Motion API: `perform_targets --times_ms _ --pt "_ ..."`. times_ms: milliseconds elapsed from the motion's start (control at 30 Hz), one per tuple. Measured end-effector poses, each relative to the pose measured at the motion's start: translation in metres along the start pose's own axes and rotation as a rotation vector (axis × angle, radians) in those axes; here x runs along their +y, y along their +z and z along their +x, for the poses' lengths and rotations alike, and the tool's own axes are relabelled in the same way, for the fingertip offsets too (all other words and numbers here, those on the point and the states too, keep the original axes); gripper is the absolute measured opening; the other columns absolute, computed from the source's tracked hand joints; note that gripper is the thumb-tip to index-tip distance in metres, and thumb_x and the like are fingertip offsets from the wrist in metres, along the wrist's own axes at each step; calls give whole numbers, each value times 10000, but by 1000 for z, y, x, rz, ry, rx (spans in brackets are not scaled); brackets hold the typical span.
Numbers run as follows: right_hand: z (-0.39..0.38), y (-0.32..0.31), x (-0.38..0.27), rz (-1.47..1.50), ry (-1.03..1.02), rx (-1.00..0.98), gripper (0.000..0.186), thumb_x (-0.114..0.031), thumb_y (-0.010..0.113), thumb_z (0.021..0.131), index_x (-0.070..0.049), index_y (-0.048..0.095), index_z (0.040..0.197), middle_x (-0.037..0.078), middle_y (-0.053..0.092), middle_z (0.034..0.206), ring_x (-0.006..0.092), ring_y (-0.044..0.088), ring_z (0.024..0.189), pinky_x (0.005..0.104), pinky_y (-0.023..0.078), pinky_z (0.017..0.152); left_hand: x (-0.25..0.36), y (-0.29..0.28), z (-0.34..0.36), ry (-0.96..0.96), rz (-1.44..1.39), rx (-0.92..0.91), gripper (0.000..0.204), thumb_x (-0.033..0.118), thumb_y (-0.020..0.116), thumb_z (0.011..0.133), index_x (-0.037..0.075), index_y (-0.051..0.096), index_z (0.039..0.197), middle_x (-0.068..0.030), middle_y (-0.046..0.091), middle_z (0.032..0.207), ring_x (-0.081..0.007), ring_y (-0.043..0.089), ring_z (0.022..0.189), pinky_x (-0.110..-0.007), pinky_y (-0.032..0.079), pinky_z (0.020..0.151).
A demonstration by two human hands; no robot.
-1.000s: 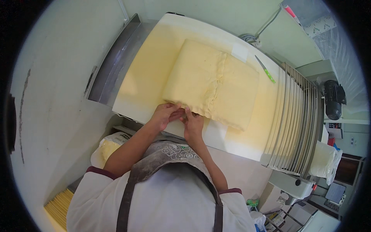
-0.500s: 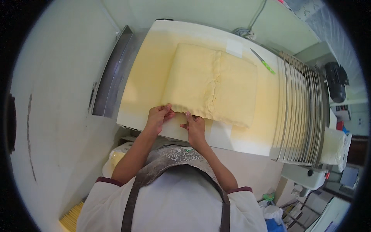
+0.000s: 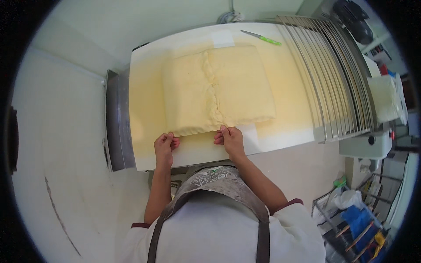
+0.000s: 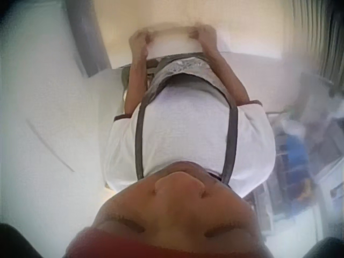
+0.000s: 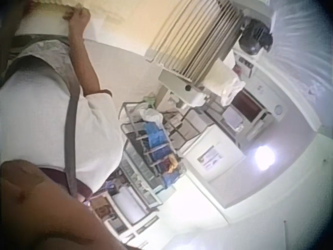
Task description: The person wraps butter in dough by folding the dough over it and pinching the seams by hand, then flattens the dough by passing it through a dough sheeter machine.
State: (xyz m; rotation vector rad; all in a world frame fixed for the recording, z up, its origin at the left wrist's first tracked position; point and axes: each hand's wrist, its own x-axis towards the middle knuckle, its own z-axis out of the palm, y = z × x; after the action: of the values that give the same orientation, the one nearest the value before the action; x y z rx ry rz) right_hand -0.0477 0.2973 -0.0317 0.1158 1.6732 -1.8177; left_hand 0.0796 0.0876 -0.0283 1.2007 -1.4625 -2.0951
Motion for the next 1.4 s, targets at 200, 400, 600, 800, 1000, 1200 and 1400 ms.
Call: perform_targets --times_ms 200,400,600,800,1000,1200,1400 --pt "-17 -27 -49 -986 -203 -23 281 -321 654 883 -46 627 934 81 635 775 253 616 671 369 480 629 -2 -6 -27 300 895 -56 254 214 629 915 -26 631 834 -94 626 669 -157 588 555 -296 495 543" --pt "-2 -19 -67 -1131 -869 238 268 -331 713 778 -116 627 911 50 587 855 262 520 839 405 360 768 20 112 -44 992 1308 -280 519 297 513 931 -15 441 1339 -207 408 1416 -280 364 1343 -491 219 1110" --pt "10 -33 -63 -1184 -886 135 204 -218 704 784 -109 620 935 55 587 846 268 521 821 415 363 759 24 117 -29 1033 1459 -318 572 305 509 917 -35 412 1367 -194 366 1467 -267 307 1396 -526 130 1143" --pt "27 -14 -92 -1029 -921 79 150 -147 705 770 -86 625 882 64 587 804 282 529 808 417 377 745 31 121 -22 1066 1294 -247 513 269 506 920 -35 460 1331 -187 411 1438 -257 358 1368 -504 187 1136" --pt "49 -10 -84 -1121 -1028 81 132 -129 701 772 -63 619 852 94 586 739 298 543 771 405 405 732 36 122 -6 1100 1345 -239 467 244 453 950 -30 465 1328 -177 441 1418 -260 374 1358 -498 187 1139" --pt "43 15 -92 -1089 -1014 119 82 -111 670 793 -53 614 810 123 598 728 308 578 710 403 451 667 49 113 11 951 1226 -345 453 238 404 975 -1 446 1357 -116 399 1463 -226 339 1380 -490 149 1158" --pt "66 7 -87 -1157 -984 126 157 -162 704 780 -54 633 868 112 595 713 292 581 679 401 458 627 71 123 19 913 1483 -437 464 244 373 992 16 395 1396 -94 351 1495 -219 302 1400 -473 133 1167"
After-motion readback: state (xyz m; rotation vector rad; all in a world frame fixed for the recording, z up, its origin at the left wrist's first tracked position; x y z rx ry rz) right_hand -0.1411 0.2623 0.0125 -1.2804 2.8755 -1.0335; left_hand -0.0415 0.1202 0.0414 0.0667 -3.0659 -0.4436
